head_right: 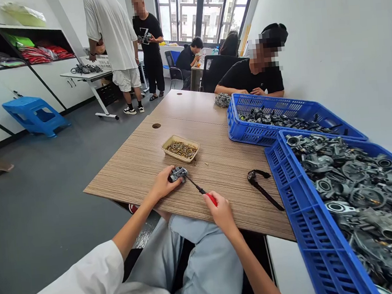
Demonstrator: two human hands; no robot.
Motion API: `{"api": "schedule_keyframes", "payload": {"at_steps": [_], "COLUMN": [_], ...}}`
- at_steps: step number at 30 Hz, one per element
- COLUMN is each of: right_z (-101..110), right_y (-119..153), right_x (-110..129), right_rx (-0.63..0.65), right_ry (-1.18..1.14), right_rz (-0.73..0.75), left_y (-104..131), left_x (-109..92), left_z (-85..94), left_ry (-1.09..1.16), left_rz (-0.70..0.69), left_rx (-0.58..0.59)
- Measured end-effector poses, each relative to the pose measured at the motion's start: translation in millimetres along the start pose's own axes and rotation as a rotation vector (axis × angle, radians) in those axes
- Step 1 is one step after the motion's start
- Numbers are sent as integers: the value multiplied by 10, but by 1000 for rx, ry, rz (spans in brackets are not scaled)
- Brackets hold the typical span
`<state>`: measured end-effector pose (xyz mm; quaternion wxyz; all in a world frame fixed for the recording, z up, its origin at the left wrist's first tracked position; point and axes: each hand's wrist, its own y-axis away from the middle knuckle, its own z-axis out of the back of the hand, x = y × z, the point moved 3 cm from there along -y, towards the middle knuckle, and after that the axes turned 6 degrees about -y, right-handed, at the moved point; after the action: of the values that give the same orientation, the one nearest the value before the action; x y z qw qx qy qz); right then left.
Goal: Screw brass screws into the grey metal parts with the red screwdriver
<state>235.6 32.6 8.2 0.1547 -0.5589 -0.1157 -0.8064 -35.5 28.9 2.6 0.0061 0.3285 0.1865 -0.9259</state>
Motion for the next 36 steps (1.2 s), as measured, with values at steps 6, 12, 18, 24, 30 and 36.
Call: {"api": "schedule_keyframes", "payload": {"at_steps": [6,12,18,24,30,36], "right_z": [0,20,15,22,52,34], "right_y": [62,-76,-89,-89,-16,62], "right_x": [36,-87,-100,-92,-60,-11], "right_rx": [-107,7,38,47,-10,-103], "right_ry": [108,-100,-195,-147,-44,39], "right_rz": [94,-76,-205,-54,106,128], "left_y": [7,14,19,19,14,16], "left_x": [-16,-41,-35,-37,-33,-11], "left_z": [3,-1,-16,-8,-15,-23], "left_ry": [-4,-4,-6,12,20,4], "left_rz": [-2,-4,-9,-15,-7,-12], "left_rx": [-1,12,12,2,-5,-16]}}
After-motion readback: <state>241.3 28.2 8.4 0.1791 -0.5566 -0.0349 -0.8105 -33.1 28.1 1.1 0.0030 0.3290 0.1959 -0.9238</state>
